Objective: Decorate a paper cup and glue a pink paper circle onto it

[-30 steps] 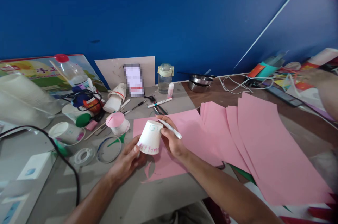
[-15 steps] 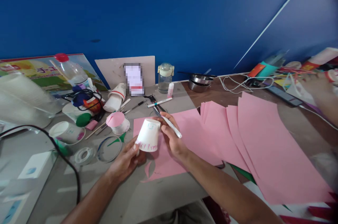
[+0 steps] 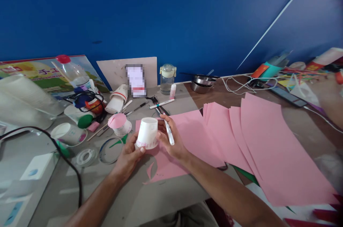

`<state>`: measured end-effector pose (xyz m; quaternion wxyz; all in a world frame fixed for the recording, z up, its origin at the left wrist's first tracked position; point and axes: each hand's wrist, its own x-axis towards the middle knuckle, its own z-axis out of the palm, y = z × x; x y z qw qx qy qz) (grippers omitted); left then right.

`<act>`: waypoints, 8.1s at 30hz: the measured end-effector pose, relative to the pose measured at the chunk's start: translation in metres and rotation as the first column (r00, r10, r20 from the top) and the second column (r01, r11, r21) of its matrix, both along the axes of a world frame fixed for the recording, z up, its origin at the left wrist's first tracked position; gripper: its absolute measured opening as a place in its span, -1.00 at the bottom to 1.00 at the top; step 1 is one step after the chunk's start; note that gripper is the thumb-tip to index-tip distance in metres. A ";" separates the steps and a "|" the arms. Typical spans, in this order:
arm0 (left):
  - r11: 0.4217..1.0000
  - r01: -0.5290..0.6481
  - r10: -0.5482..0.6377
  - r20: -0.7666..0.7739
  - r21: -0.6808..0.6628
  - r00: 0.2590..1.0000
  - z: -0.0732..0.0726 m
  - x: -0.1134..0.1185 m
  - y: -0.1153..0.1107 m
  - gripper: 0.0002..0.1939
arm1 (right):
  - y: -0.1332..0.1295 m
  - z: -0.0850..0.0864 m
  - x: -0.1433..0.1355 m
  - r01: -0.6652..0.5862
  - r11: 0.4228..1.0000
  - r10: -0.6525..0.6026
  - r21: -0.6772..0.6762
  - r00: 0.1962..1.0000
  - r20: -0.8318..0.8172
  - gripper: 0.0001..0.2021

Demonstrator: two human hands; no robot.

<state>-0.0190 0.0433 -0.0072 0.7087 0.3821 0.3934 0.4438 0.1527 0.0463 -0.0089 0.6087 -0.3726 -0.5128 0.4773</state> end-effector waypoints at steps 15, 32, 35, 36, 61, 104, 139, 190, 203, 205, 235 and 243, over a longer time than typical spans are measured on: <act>0.981 -0.184 0.186 0.030 -0.059 0.982 0.001 -0.003 0.002 -0.74 | 0.006 -0.003 0.010 0.090 0.995 -0.096 -0.049 0.988 -0.124 -0.44; 0.971 -0.238 0.237 -0.034 -0.013 0.971 0.005 -0.005 0.003 -0.69 | 0.005 -0.001 0.018 0.087 0.991 -0.103 0.102 0.980 0.168 -0.40; 0.973 -0.231 0.231 -0.055 0.009 0.971 0.004 -0.005 0.002 -0.69 | 0.007 -0.004 0.019 0.066 0.983 -0.113 0.174 0.954 0.277 -0.35; 0.973 -0.231 0.232 -0.058 0.017 0.971 0.003 -0.006 0.002 -0.69 | 0.008 -0.005 0.018 0.058 0.980 -0.117 0.191 0.942 0.316 -0.34; 0.960 -0.282 0.281 -0.083 0.007 0.956 -0.004 -0.009 0.003 -0.69 | 0.015 -0.011 0.011 -0.127 0.974 0.005 0.190 0.843 0.538 -0.37; 0.600 0.316 0.312 -0.579 0.735 0.753 -0.001 -0.013 -0.009 -0.80 | -0.020 0.031 0.002 -0.178 0.970 0.116 0.168 0.939 0.325 -0.80; 0.657 0.195 0.506 -0.618 0.728 0.601 -0.010 -0.014 -0.003 -0.77 | 0.035 0.007 0.054 0.418 0.846 -0.532 0.331 0.702 0.473 -0.70; 0.921 -0.061 0.233 -0.418 0.385 0.878 -0.014 -0.005 0.000 -0.38 | 0.021 0.005 0.016 0.153 0.982 -0.142 0.107 0.238 0.961 -0.81; 0.932 -0.090 0.232 -0.385 0.352 0.893 -0.002 -0.004 -0.001 -0.37 | 0.023 0.000 0.022 0.323 0.941 -0.265 0.095 0.537 0.801 -0.88; 0.916 -0.084 0.259 -0.417 0.392 0.871 -0.003 -0.004 -0.001 -0.39 | 0.022 0.002 0.021 0.328 0.939 -0.283 0.099 0.577 0.766 -0.89; 0.925 -0.041 0.183 -0.349 0.378 0.919 -0.011 -0.006 -0.006 -0.39 | 0.023 -0.009 0.022 0.275 0.924 -0.366 0.266 0.432 0.824 -0.91; 0.895 -0.024 0.250 -0.458 0.445 0.853 -0.017 -0.005 -0.002 -0.39 | 0.020 -0.004 0.020 0.219 0.928 -0.370 0.301 0.461 0.806 -0.90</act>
